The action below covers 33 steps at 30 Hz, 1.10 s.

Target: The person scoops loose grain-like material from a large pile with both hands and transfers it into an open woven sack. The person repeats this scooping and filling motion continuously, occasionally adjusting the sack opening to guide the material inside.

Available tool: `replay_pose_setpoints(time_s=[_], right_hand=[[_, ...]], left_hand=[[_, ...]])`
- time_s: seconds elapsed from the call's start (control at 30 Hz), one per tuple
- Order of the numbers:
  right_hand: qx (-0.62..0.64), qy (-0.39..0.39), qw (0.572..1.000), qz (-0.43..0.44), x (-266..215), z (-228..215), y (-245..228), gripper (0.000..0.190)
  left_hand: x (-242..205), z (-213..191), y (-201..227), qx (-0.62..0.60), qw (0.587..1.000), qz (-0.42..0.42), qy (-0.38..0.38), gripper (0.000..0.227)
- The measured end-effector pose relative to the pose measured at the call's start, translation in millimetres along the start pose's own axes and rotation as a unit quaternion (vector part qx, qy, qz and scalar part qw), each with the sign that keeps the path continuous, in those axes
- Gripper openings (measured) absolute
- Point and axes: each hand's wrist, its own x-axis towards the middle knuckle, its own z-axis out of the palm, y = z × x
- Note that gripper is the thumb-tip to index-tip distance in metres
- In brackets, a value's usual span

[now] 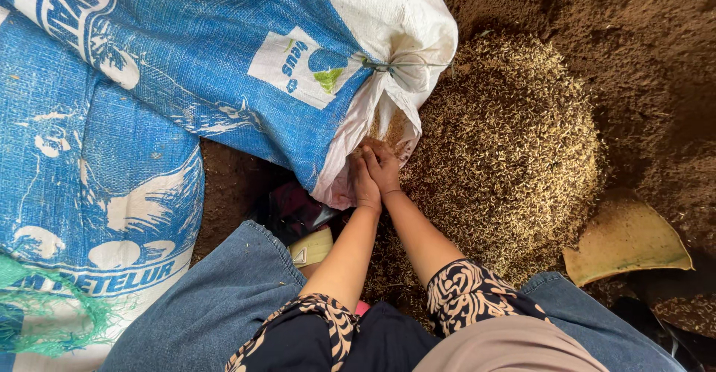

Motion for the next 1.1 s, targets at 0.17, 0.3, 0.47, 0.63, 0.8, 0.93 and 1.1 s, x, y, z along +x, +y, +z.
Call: replay_pose_setpoints(time_s=[0.17,0.3,0.47,0.63,0.8,0.93,1.1], right_hand=[[0.415,-0.007,0.867,0.277,9.7,-1.4,18.1,0.035],[0.496,0.057,0.818,0.284,11.3,-36.3,-10.4,0.040],[0.470,0.114,0.850,0.210,-4.2,-111.8,-100.8,0.026],[0.261,0.200,0.933,0.145,-25.2,-228.9,-165.5,0.016],[-0.110,0.220,0.968,0.054,-37.9,-287.4,-179.7,0.013],[-0.202,0.191,0.960,-0.017,-31.1,-255.3,-169.0,0.014],[-0.207,-0.003,0.977,-0.048,-12.6,-154.1,-114.4,0.024]], left_hand=[[-6.9,4.3,50.7,0.154,0.987,-0.044,-0.010,0.072],[-37.3,36.0,90.4,0.345,0.933,0.101,-0.006,0.076],[-90.9,77.0,146.7,0.243,0.947,0.129,-0.165,0.082],[-145.4,108.7,173.4,0.050,0.922,0.193,-0.331,0.084],[-149.1,102.6,143.5,0.207,0.925,0.194,-0.252,0.069],[-109.7,65.3,100.1,0.335,0.916,0.165,-0.145,0.068],[-50.1,7.8,55.1,0.431,0.888,0.142,-0.072,0.069]])
